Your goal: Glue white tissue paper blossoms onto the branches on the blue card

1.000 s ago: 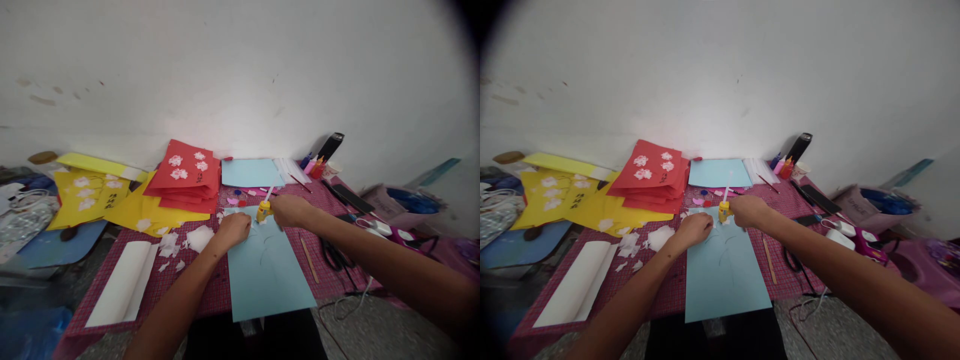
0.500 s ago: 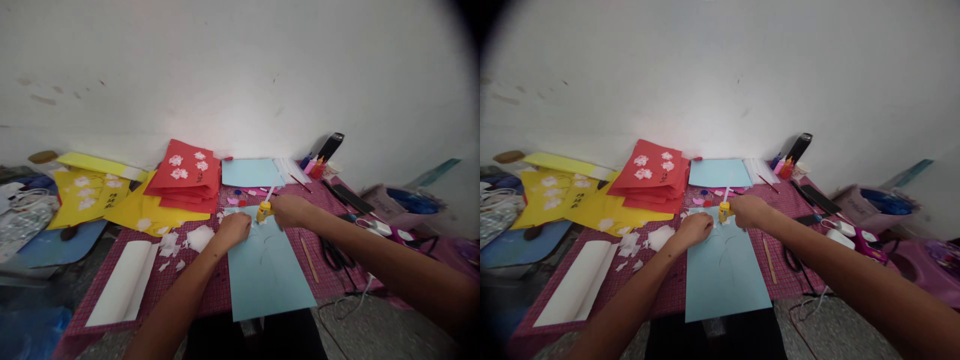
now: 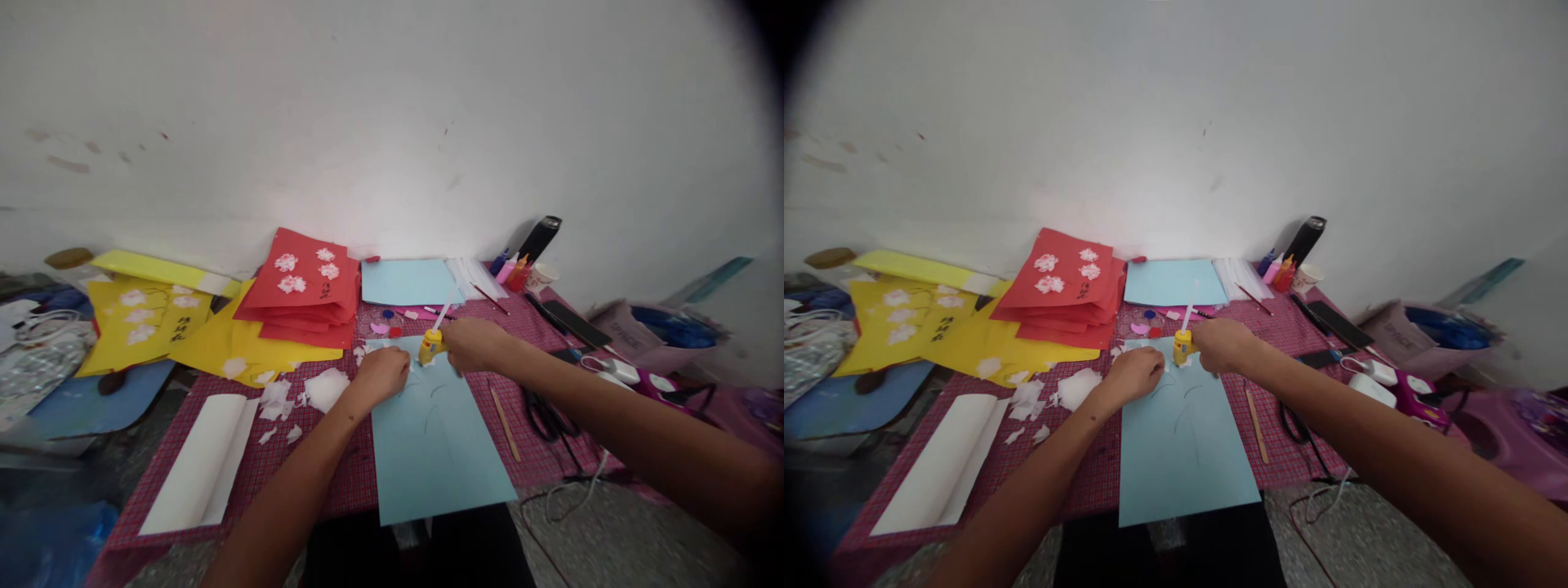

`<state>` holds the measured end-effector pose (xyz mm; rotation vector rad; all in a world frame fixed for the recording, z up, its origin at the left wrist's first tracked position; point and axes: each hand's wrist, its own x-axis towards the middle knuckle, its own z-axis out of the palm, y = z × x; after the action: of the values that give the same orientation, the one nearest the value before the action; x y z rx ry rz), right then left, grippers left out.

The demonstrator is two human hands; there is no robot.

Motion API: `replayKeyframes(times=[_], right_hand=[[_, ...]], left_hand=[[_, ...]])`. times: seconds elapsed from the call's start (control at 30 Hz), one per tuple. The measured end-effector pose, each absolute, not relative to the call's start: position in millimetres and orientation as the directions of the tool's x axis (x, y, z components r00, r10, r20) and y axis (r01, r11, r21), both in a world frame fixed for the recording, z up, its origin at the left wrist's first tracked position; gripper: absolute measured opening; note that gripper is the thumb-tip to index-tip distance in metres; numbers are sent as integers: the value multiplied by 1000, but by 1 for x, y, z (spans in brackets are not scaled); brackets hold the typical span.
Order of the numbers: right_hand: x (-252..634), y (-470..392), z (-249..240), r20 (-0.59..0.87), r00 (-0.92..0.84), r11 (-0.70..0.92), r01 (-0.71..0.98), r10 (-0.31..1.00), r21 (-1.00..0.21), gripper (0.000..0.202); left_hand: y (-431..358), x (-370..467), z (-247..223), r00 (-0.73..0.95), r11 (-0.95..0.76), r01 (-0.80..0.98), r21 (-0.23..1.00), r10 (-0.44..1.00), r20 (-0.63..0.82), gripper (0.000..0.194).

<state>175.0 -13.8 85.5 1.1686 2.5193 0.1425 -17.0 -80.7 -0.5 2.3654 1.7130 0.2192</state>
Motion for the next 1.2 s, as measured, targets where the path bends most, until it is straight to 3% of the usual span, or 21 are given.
replayKeyframes(times=[1.2], right_hand=[[180, -12, 79, -251, -608, 656, 723, 753, 216, 30]], left_hand=[[-80, -16, -2, 308, -299, 923, 243, 951, -1, 26]])
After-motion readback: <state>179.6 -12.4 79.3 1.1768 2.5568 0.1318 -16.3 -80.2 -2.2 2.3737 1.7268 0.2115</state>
